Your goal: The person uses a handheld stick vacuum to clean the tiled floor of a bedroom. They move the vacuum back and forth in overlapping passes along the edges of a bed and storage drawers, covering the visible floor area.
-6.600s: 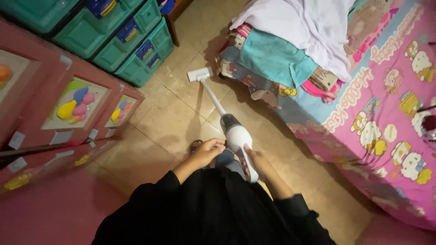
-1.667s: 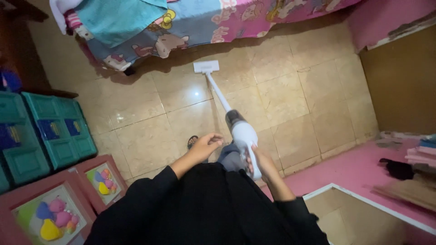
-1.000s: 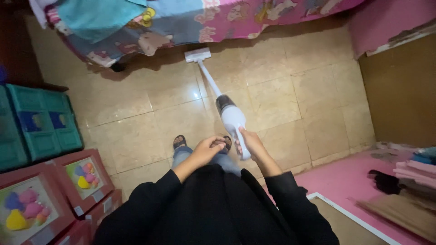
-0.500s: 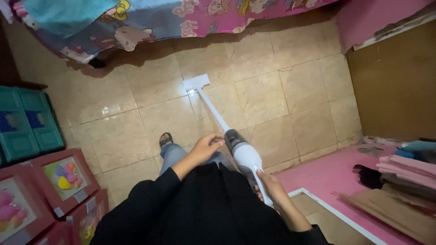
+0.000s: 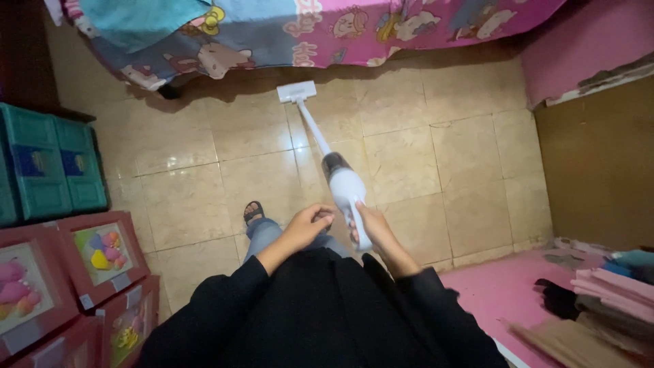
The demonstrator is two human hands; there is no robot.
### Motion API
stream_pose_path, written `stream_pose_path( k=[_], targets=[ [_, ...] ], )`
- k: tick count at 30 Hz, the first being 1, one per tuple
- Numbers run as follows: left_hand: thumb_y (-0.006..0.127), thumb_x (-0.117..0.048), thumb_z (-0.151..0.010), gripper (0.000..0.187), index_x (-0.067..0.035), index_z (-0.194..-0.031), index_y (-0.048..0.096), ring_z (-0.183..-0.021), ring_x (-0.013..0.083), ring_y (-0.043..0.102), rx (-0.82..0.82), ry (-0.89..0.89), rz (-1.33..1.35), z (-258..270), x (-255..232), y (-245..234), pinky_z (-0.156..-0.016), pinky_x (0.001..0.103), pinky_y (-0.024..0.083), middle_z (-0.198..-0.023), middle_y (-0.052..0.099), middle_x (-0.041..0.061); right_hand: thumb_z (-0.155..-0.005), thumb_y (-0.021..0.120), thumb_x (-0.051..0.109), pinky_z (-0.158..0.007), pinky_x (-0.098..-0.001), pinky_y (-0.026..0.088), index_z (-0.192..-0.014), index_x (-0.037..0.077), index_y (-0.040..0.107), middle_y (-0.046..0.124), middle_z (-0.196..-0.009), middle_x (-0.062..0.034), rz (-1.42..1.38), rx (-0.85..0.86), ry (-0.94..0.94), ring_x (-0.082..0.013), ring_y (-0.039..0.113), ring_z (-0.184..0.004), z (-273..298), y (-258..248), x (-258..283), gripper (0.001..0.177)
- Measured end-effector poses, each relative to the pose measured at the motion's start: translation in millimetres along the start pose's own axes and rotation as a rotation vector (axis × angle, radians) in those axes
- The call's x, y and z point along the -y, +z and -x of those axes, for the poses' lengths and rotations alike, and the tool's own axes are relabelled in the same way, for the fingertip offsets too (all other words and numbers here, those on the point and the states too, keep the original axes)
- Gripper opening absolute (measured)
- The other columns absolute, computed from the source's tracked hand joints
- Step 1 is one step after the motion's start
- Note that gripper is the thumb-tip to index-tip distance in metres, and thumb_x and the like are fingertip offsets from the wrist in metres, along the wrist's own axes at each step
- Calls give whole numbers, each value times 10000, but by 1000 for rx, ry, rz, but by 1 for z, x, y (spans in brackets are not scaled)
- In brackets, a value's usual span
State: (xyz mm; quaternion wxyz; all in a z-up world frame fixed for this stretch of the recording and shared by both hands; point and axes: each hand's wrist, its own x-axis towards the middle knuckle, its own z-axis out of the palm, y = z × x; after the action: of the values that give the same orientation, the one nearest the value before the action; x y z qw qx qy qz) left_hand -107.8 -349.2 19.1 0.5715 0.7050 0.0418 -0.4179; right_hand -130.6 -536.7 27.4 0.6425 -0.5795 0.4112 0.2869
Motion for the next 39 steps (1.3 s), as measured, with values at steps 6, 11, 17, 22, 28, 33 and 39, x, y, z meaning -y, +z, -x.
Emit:
stream_pose_path(
  k=[6,11,17,22,28,33,39],
  targets=[
    [604,-239,-925,411,-41,-1286,619,-1145,333,634,-35,-9,35,11,-3,-2,-954,447,500,-1234,663,199,-1008,483,352,-332,-305,473,-855,6,574,535,-625,-69,-100,17,-72,-167,559,-406,-48,25,28,389],
    [607,-270,-928,411,-63,-1282,627,-1139,336,637,-38,-24,8,11,9,5,-951,442,500,-1227,669,181,-1003,472,350,-325,-293,464,-839,9,561,524,-615,-67,-74,12,-86,-154,548,-397,-49,24,24,389],
    [609,-273,-922,411,-68,-1277,634,-1143,342,634,-31,-21,-7,12,9,9,-952,446,503,-1218,673,190,-1009,496,345,-293,-324,425,-857,-23,543,511,-601,-98,-65,-10,-67,-189,522,-349,1,-8,-10,401],
    [601,-307,-927,423,-69,-1275,629,-1144,346,633,17,-10,-75,8,1,13,-952,451,504,-1219,670,185,-984,549,385,-290,-378,445,-920,-35,560,547,-613,-151,-58,-70,-20,-249,553,-350,24,-65,-80,425],
    [580,-302,-895,346,-151,-1197,658,-1087,142,638,53,-4,-70,-12,10,31,-948,290,489,-1191,691,14,-882,606,483,-364,-300,439,-952,24,621,617,-644,-87,-54,-168,197,-184,516,-401,98,-95,-98,465],
    [565,-314,-893,335,-176,-1180,669,-1098,155,622,81,24,-142,-12,4,32,-945,314,479,-1202,676,4,-929,577,441,-326,-301,402,-897,37,553,587,-631,-98,-130,-154,201,-180,485,-377,104,-87,-93,406],
    [605,-282,-947,428,-51,-1308,601,-1188,354,591,147,1,-36,-8,-1,9,-982,469,482,-1275,625,207,-938,586,468,-316,-335,482,-991,-4,595,562,-647,-110,-113,-108,35,-212,576,-415,32,-65,-97,475]
  ],
)
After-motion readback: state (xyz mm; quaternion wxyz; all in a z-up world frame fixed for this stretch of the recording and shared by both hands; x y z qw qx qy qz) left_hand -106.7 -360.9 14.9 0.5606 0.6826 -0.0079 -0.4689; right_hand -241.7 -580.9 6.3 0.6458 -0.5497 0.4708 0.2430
